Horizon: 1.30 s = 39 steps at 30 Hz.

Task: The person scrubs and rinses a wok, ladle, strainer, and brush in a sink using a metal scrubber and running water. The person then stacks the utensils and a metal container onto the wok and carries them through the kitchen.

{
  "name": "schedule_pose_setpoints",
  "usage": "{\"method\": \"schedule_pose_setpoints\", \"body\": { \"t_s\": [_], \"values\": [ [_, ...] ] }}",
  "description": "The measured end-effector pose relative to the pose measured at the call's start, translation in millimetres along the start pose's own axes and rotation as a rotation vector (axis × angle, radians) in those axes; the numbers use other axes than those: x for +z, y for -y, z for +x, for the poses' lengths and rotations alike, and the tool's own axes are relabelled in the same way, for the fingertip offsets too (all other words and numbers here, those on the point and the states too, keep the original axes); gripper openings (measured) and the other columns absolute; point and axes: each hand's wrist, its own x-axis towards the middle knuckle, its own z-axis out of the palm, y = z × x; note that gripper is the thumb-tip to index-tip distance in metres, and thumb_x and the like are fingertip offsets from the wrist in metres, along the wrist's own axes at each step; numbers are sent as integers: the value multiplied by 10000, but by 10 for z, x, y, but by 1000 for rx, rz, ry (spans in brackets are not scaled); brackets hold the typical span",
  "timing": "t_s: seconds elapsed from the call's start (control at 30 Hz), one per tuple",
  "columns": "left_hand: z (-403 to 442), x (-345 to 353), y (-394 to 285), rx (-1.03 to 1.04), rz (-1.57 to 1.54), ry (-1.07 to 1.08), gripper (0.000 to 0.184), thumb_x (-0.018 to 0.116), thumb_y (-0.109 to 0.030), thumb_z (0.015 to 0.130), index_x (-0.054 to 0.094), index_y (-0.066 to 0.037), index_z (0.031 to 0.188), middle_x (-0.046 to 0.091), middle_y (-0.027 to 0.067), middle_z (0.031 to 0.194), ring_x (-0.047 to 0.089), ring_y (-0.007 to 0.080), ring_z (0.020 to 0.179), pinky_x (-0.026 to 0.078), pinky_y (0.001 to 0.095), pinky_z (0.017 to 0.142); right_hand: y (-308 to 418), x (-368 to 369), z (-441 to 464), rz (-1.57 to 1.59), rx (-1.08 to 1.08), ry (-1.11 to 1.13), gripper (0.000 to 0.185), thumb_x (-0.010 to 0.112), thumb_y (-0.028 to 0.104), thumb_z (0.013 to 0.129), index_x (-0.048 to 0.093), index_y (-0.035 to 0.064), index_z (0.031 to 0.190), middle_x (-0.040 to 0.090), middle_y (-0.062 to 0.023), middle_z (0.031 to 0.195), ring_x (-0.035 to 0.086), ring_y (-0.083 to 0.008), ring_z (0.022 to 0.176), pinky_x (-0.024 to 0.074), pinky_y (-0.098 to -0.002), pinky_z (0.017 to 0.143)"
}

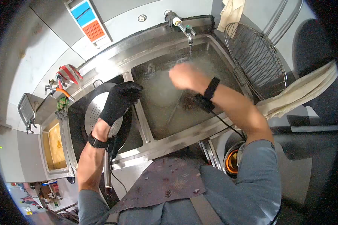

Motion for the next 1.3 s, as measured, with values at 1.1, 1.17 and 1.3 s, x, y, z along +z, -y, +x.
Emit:
{"method": "schedule_pose_setpoints", "body": {
  "t_s": [1.1, 1.17, 1.3],
  "values": [
    [288, 895, 1453, 163, 329, 502, 503, 646, -470, 932, 702, -15, 1140, 680, 177, 1242, 666, 356, 1080, 537, 436, 925, -649, 765, 194, 1285, 209, 265, 233, 604, 244, 1006, 682, 25, 1025, 653, -32, 748, 618, -117, 684, 512, -290, 636],
    [505, 1188, 1350, -107, 467, 660, 566, 654, -470, 862, 697, -12, 1192, 687, 222, 1217, 647, 389, 1147, 508, 446, 978, -946, 745, -2, 1299, 303, 186, 201, 594, 202, 1007, 674, 20, 1031, 659, -48, 752, 632, -128, 680, 524, -300, 637],
    [524, 2139, 2170, 89, 639, 633, 462, 574, -249, 978, 579, -55, 1398, 504, 158, 1510, 458, 319, 1403, 378, 380, 1159, -1273, 1075, -473, 1138, 619, 33, 197, 595, 169, 950, 697, 14, 884, 669, -91, 718, 657, -184, 661, 524, -352, 611]
  ]
}}
